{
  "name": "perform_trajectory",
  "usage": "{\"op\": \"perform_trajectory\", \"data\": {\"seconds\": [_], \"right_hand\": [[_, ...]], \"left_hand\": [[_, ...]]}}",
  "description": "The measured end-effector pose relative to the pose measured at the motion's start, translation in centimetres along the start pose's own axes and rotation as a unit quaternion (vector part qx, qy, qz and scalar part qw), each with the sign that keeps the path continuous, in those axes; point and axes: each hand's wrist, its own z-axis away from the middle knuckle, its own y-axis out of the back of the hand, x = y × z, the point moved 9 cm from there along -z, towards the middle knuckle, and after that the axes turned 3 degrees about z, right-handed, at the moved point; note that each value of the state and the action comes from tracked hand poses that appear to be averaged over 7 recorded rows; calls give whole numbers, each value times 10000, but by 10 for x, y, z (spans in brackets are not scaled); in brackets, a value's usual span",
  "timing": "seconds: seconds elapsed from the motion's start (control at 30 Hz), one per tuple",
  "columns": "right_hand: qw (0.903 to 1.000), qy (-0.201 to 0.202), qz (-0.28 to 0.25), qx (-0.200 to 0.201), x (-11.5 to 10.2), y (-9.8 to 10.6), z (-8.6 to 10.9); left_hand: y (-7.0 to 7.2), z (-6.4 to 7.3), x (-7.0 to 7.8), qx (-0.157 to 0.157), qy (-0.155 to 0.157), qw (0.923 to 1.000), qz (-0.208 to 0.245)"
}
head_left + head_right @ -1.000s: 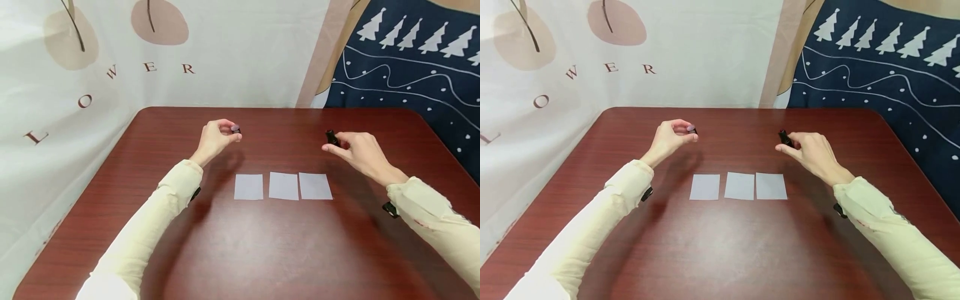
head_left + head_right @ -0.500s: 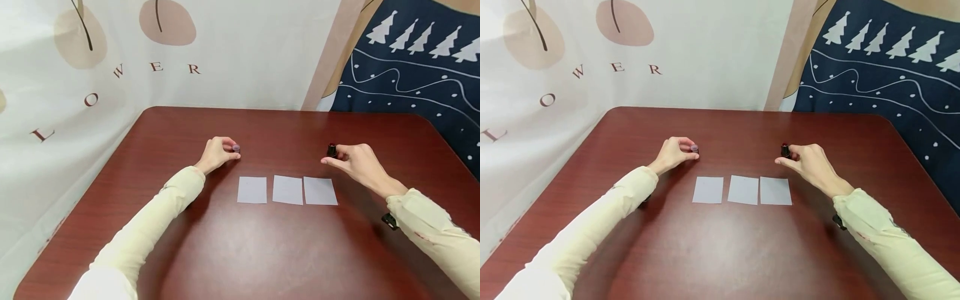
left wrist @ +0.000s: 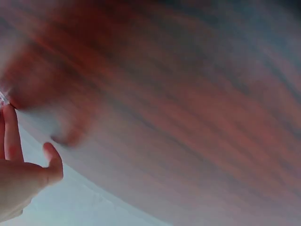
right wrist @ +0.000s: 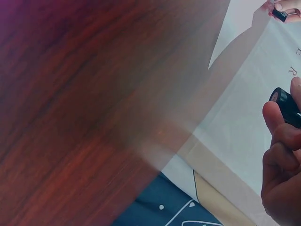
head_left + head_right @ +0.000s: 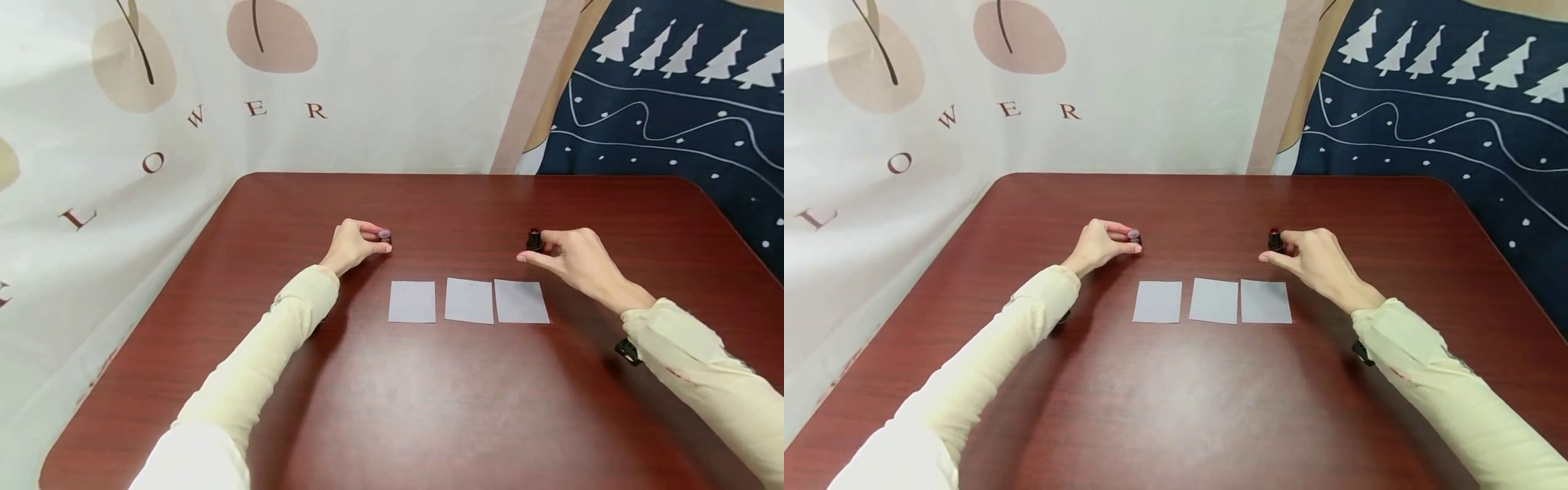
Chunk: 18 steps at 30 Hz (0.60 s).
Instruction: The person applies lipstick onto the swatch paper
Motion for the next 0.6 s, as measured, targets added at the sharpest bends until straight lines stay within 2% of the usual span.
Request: {"op": "perform_trajectory", "data": {"seconds": [0.17, 0.23, 0.37, 0.43, 0.47, 0.53, 0.6], "right_hand": [[9999, 119, -76, -38, -6, -2, -7], [9997, 170, -155, -59, -10, -2, -9], [9993, 231, -222, -177, -18, 2, -15], [9991, 344, -172, -188, -24, 8, -19], [9990, 401, -114, -189, -27, 12, -21], [9985, 489, -49, -236, -33, 20, -26], [9983, 483, -4, -335, -38, 28, -29]], "left_hand": [[7, 1, -4, 8, 89, 10000, -37], [8, 2, -7, -177, 155, 9997, 47], [9, 9, -13, -855, 461, 9939, 528], [17, 18, -12, -965, 661, 9913, 600], [24, 22, -8, -910, 690, 9918, 566], [39, 32, 6, -585, 664, 9951, 442], [54, 43, 32, -55, 387, 9984, 401]]}}
